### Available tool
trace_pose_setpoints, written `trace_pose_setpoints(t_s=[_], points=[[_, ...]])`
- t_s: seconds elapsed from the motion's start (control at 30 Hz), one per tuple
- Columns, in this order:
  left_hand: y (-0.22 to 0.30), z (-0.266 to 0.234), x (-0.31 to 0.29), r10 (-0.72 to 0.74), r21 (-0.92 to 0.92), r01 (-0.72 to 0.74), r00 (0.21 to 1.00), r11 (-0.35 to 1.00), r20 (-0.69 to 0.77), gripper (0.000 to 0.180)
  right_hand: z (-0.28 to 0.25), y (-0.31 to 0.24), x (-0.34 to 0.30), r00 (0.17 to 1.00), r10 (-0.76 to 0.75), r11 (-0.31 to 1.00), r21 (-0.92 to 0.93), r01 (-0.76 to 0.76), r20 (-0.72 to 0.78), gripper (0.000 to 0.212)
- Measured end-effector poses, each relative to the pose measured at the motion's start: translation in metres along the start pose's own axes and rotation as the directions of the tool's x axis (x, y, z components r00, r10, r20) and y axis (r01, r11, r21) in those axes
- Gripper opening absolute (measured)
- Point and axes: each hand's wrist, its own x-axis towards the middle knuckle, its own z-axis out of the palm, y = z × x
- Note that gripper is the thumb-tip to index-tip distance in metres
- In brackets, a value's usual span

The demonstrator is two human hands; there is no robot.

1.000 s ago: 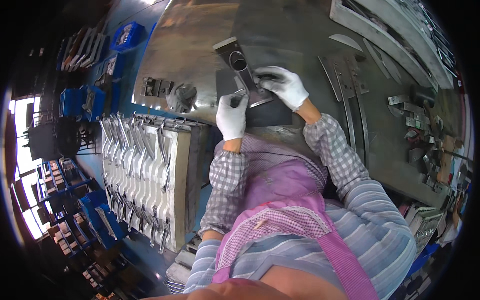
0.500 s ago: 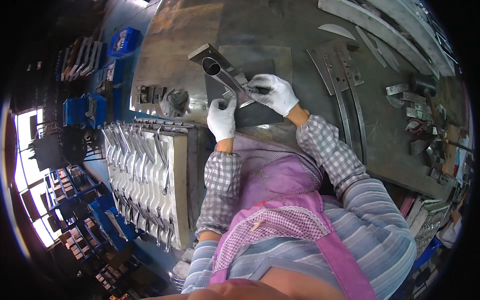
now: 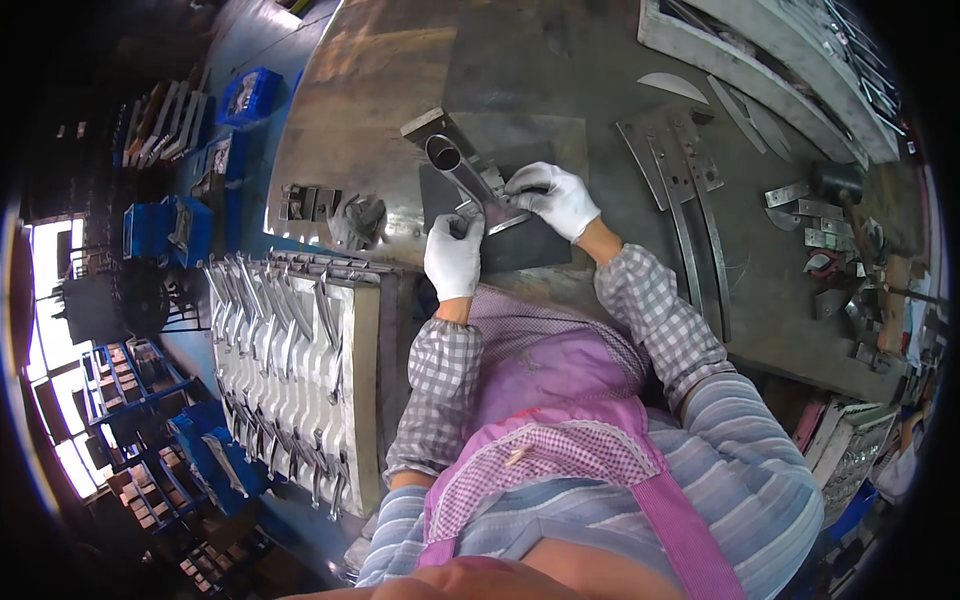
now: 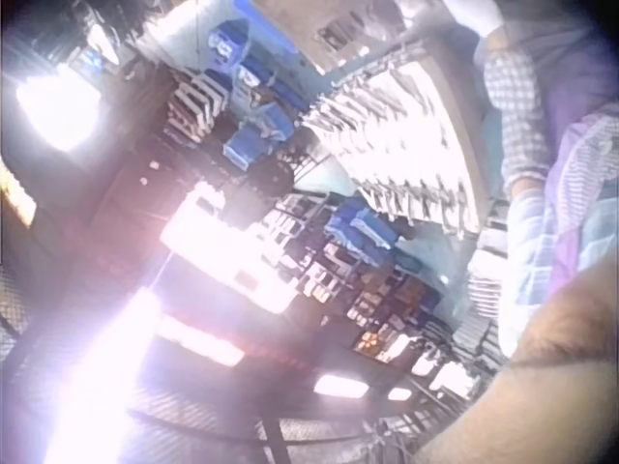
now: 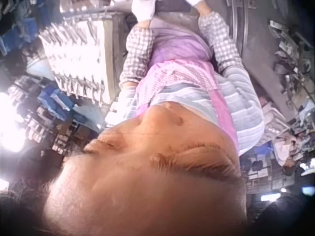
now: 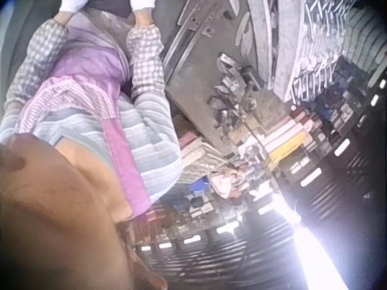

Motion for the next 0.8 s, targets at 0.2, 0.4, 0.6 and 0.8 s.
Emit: trace_pose_setpoints(t_s=[0.2, 0.4, 0.6, 0.8], points=[[0.000, 0.000, 0.003, 0.015, -0.035, -0.018, 0.998, 0.999, -0.069, 0.037, -0.007, 0.003, -0.002, 0.927, -0.348, 0.854, -0.362, 0.374, 0.136, 0.026], [0.003, -0.008, 0.008, -0.037, -0.070, 0.036, 0.999, 0.997, -0.004, 0.039, 0.008, 0.002, -0.008, 0.977, -0.211, 0.941, -0.275, 0.196, -0.027, 0.030], [0.008, -0.011, 0.005, -0.061, -0.033, 0.062, 0.998, 0.998, 0.029, 0.041, 0.007, -0.006, -0.006, 0.984, -0.170, 0.965, -0.211, 0.157, -0.043, 0.028], [0.003, -0.007, 0.010, -0.041, 0.006, 0.040, 0.995, 0.999, 0.096, 0.042, 0.010, -0.006, -0.003, 0.979, -0.157, 0.967, -0.221, 0.126, -0.128, 0.020]])
